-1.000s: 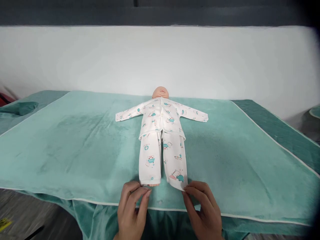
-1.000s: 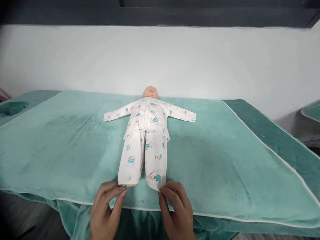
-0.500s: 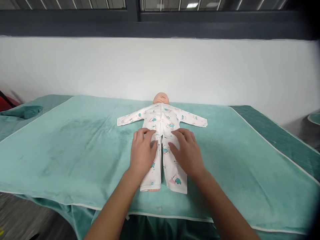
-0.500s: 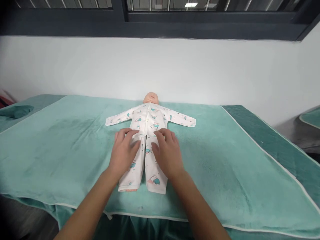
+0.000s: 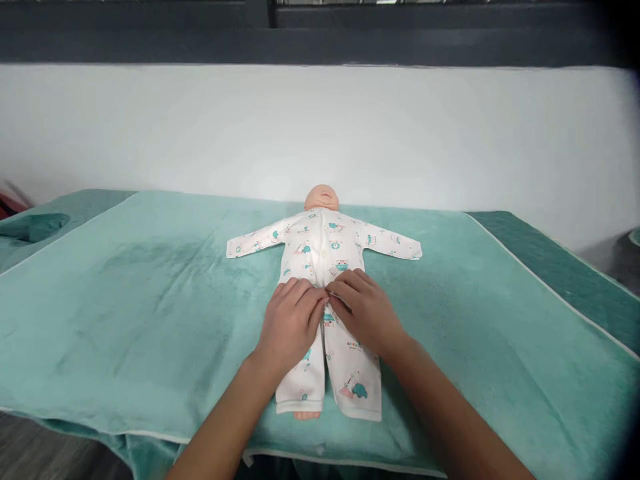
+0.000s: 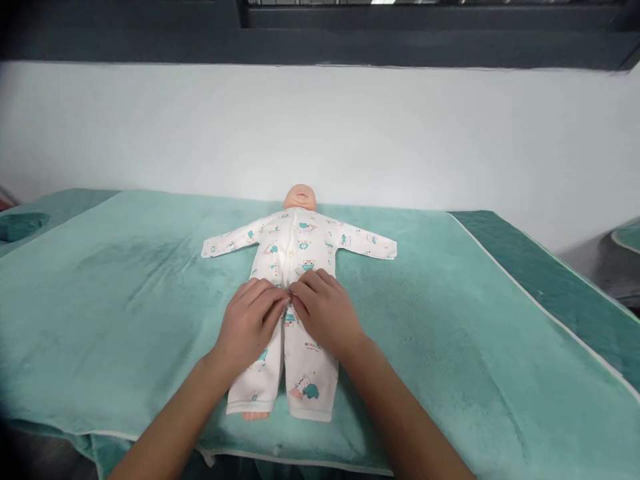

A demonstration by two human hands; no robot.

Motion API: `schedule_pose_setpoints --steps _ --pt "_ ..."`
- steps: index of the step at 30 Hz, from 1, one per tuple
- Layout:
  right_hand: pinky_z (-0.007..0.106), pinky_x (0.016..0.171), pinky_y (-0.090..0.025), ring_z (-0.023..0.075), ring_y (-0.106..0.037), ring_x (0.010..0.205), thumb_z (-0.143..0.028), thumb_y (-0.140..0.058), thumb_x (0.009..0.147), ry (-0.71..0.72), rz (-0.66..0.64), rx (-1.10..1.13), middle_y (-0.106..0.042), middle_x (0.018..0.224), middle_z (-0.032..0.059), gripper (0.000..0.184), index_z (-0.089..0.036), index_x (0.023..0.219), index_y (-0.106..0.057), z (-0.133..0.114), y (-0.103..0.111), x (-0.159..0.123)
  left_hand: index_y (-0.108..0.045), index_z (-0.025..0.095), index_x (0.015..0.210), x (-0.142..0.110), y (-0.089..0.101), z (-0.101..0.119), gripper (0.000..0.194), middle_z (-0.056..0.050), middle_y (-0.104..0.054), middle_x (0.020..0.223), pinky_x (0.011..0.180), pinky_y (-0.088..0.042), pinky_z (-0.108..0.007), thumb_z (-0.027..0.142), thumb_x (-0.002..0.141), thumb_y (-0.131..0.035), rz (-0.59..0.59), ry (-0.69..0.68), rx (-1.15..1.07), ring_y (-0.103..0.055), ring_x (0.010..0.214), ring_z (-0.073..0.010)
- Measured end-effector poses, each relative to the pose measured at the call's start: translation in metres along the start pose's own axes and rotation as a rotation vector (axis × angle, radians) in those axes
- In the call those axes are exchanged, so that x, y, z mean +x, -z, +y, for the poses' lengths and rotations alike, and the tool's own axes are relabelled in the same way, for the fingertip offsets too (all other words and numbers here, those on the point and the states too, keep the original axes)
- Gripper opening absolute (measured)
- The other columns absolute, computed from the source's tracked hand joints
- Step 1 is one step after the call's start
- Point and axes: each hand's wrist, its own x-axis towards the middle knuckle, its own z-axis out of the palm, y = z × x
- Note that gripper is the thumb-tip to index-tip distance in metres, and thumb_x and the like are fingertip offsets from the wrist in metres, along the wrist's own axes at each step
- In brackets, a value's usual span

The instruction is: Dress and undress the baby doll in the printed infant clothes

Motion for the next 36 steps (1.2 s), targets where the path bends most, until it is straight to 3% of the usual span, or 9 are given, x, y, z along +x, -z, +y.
schedule_pose_setpoints --steps 2,5,10,14,18,23,27,30,36 --pt "0.035 0.078 -0.049 0.0193 -0.058 0.083 -0.023 -0.051 0.099 -0.014 -0.014 0.064 -0.064 0.087 0.0042 0.017 -0.022 0.090 -0.066 -0.001 0.002 0.000 -0.062 0.019 0.093 -0.002 0.000 -0.001 0.012 -0.003 -0.063 0.083 0.074 -0.045 -0.034 0.018 0.098 -0.051 0.067 0.036 -0.067 -0.054 0.079 -0.0175" --pt "0.033 0.074 -0.050 0.0172 -0.060 0.079 -0.025 -0.052 0.099 -0.088 0.116 0.213 -0.064 0.083 0.0028 0.017 -0.022 0.087 -0.064 -0.001 0.008 0.011 -0.063 0.019 0.100 0.010 0.001 -0.004 0.012 -0.005 -0.067 0.091 0.080 -0.048 -0.036 0.019 0.098 -0.051 0.174 0.061 -0.084 -0.058 0.087 -0.0190" --pt "0.042 0.099 -0.049 0.0221 -0.062 0.111 -0.027 -0.049 0.099 -0.160 0.318 0.248 -0.069 0.111 0.0074 0.018 -0.023 0.105 -0.065 0.025 0.001 0.049 -0.063 0.019 0.123 0.057 -0.004 -0.018 0.029 -0.008 -0.067 0.125 0.107 -0.046 -0.044 0.027 0.102 -0.044 0.082 0.034 -0.037 -0.057 0.123 -0.0226" --pt "0.051 0.120 -0.032 0.0243 -0.040 0.144 -0.037 -0.048 0.100 -0.266 0.206 0.316 -0.048 0.152 0.0091 0.041 -0.024 0.138 -0.054 0.055 -0.024 0.061 -0.061 0.017 0.131 0.073 -0.018 -0.025 0.038 -0.008 -0.057 0.146 0.120 -0.037 -0.044 0.032 0.104 -0.039 -0.081 0.042 -0.036 -0.045 0.142 -0.0215" --pt "0.054 0.125 -0.020 0.0230 -0.016 0.155 -0.047 -0.044 0.101 -0.348 0.052 0.439 -0.027 0.165 0.0039 0.055 -0.027 0.151 -0.041 0.063 -0.041 0.048 -0.058 0.016 0.135 0.060 -0.027 -0.021 0.040 -0.009 -0.054 0.149 0.121 -0.036 -0.045 0.033 0.104 -0.039 -0.042 0.099 -0.043 -0.048 0.140 -0.0197" --pt "0.049 0.124 -0.027 0.0223 -0.030 0.150 -0.049 -0.046 0.100 -0.442 0.144 0.504 -0.035 0.162 0.0069 0.056 -0.024 0.149 -0.044 0.064 -0.038 0.038 -0.065 0.023 0.123 0.046 -0.018 -0.016 0.031 -0.003 -0.067 0.133 0.114 -0.045 -0.044 0.030 0.103 -0.042 0.006 0.159 -0.148 -0.060 0.127 -0.0188" --pt "0.052 0.122 -0.029 0.0265 -0.038 0.146 -0.048 -0.045 0.099 -0.474 0.237 0.309 -0.043 0.156 0.0142 0.058 -0.016 0.147 -0.046 0.102 -0.030 0.039 -0.067 0.022 0.118 0.041 -0.011 -0.022 0.029 -0.005 -0.070 0.124 0.105 -0.050 -0.042 0.028 0.102 -0.044 0.023 0.167 -0.155 -0.062 0.119 -0.0198" --pt "0.055 0.121 -0.026 0.0297 -0.036 0.146 -0.049 -0.040 0.100 -0.458 0.187 0.030 -0.042 0.156 0.0171 0.057 -0.013 0.143 -0.050 0.137 -0.026 0.037 -0.064 0.022 0.124 0.046 -0.010 -0.031 0.031 -0.006 -0.066 0.131 0.111 -0.045 -0.042 0.030 0.102 -0.044 0.054 0.156 -0.133 -0.057 0.126 -0.0194" --pt "0.055 0.117 -0.027 0.0314 -0.039 0.143 -0.043 -0.032 0.101 -0.600 0.085 -0.260 -0.048 0.152 0.0150 0.052 -0.016 0.141 -0.053 0.161 -0.024 0.022 -0.058 0.020 0.136 0.108 -0.021 -0.055 0.041 -0.006 -0.058 0.145 0.118 -0.037 -0.041 0.032 0.103 -0.036 -0.041 0.154 -0.136 -0.049 0.137 -0.0207"
